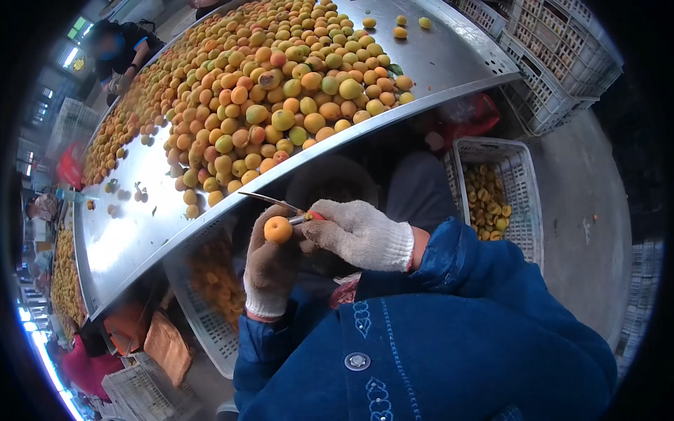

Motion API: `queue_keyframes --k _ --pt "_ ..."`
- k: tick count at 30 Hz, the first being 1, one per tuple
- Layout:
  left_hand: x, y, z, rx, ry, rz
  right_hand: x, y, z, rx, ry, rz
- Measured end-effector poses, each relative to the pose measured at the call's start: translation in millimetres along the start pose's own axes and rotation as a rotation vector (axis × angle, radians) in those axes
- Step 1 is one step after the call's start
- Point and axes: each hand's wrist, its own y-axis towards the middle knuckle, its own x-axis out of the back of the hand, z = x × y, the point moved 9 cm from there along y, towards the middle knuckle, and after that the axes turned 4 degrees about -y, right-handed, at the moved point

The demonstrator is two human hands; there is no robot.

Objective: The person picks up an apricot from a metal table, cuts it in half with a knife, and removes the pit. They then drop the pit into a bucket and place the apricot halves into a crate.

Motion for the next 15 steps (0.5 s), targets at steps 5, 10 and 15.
queue_keyframes --k 5,10,15 --pt "-5.5 -17.6 6.5 -0.060 0.209 -0.058 -9.5 -18.7 3.1 0.085 -0.279 -0.019" --pt "-16.6 -27.6 6.8 -0.109 0.294 -0.051 -12.2 -25.9 1.5 0.094 -0.323 0.000" --pt "-24.4 -31.8 1.2 -0.159 0.504 -0.012 -10.9 -30.6 -0.9 0.130 -0.365 -0.018"
